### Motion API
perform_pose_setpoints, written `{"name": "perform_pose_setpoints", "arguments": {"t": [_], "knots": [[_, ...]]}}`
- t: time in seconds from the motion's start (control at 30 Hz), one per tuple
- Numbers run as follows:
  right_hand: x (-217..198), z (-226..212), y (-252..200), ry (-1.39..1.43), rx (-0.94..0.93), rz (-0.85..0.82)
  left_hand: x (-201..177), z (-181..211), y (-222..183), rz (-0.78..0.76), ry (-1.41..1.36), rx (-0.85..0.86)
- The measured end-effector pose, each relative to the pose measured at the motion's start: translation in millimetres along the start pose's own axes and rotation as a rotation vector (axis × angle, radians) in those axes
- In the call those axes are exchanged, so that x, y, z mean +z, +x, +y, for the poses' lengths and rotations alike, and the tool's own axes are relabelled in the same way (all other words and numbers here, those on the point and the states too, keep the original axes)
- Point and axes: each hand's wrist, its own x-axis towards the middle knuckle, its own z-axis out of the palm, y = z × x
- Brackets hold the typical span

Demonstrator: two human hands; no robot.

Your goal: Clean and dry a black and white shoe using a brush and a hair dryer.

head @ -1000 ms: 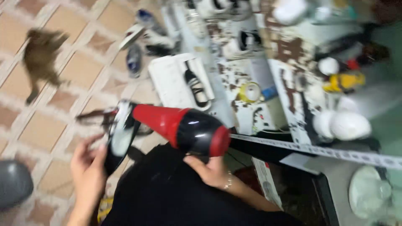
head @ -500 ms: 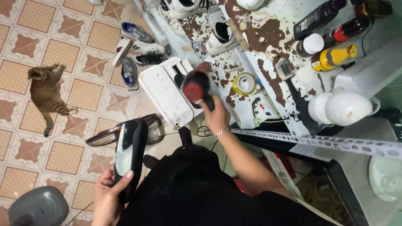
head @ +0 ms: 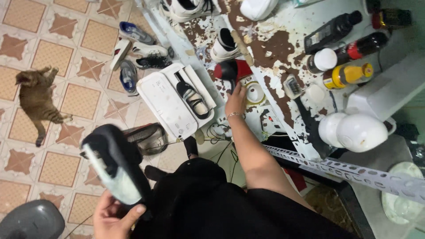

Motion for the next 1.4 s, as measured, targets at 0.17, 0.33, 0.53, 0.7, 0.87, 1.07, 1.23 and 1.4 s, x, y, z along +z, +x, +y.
{"name": "perform_pose_setpoints", "arguments": {"t": [0.17,0.33,0.53,0.7,0.87,1.07,1.23,1.4], "knots": [[-34,-13,-14,0.029,-0.327,0.076,-2,-18,-12,-0.125,0.006,-0.153],[-142,-34,-58,0.040,-0.752,0.290,16,39,-3,-0.158,0.175,-0.294],[-264,-68,-85,-0.236,-0.527,0.735,39,99,7,-0.131,0.862,-0.058],[-273,-45,-84,-0.207,-0.445,0.525,40,109,9,-0.192,0.677,0.270],[-268,-18,-76,-0.137,-0.477,0.494,43,113,4,-0.296,0.587,0.123],[-256,-5,-81,-0.047,-0.731,0.541,33,116,0,-0.409,0.559,0.108],[-254,-46,-104,0.139,-0.450,0.362,34,135,-5,-0.397,0.389,0.019],[-234,-95,-147,0.556,-0.204,-0.231,26,133,-11,-0.415,0.109,-0.106]]}}
